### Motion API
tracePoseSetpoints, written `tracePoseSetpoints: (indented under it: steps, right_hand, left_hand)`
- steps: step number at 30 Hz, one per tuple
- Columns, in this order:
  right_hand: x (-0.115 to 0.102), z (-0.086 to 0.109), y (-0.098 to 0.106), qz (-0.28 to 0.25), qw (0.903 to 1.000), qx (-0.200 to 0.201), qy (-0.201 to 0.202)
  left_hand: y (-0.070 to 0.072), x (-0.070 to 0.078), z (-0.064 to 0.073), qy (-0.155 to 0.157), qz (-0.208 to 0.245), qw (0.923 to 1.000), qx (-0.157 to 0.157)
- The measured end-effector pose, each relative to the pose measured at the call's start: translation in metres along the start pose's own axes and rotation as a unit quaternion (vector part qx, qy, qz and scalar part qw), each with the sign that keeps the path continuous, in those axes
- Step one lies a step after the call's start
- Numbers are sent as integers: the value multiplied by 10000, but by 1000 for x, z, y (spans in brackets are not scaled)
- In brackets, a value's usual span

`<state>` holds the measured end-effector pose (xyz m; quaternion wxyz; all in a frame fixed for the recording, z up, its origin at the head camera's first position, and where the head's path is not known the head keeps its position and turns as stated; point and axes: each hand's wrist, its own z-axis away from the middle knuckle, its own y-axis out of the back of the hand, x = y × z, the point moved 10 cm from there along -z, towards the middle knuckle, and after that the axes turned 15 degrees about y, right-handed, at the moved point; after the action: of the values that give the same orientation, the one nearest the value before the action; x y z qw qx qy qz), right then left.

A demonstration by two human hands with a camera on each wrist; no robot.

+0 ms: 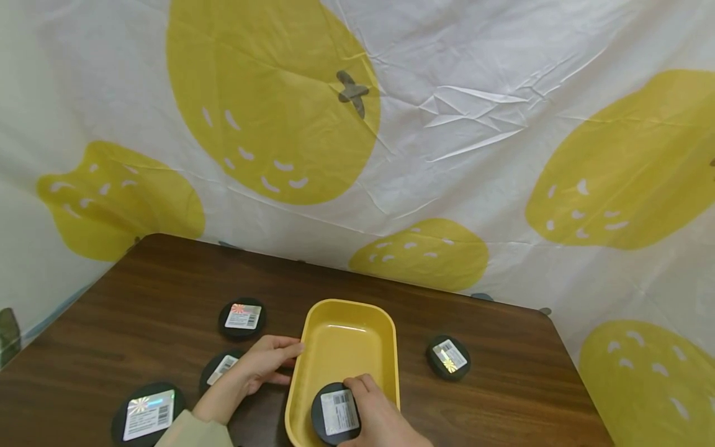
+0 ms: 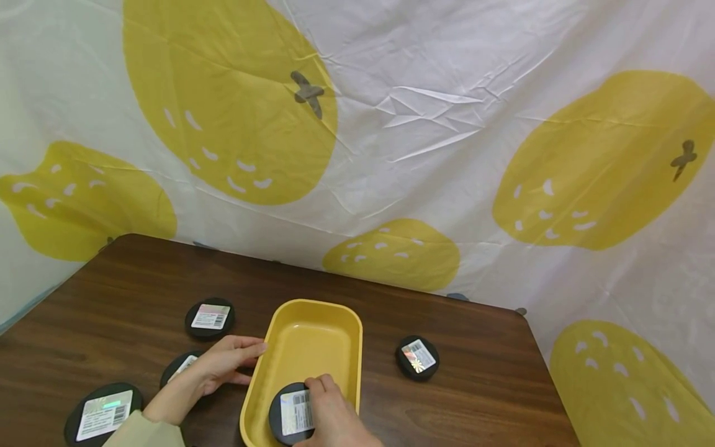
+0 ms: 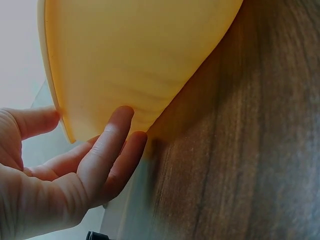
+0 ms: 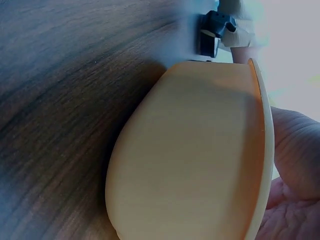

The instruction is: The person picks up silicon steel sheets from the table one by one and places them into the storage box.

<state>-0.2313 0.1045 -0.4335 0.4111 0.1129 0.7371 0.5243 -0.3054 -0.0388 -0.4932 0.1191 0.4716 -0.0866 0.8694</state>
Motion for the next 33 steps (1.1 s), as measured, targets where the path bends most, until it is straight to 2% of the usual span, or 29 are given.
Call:
tracePoseSetpoints:
  steps: [9,14,18,25,33]
  right_hand:
    - [1,2,-2,-85,9997,-176,-134]
    - [-1,2,0,-26,9997,-237,-82]
    - [-2,3,5,-75,9998,-167,-48]
    - [2,6,14,-298,9992,64,-240]
    - [2,7,30,15,9995,309,-4]
  left_hand:
    - [0,0,0,9,33,10000,-3]
    - [0,-1,0,58,34,10000,20]
    - [0,-1,0,58,32,10000,28]
    - [2,-2,-1,75,46,9999,119]
    - [3,-2,0,128,28,9997,221]
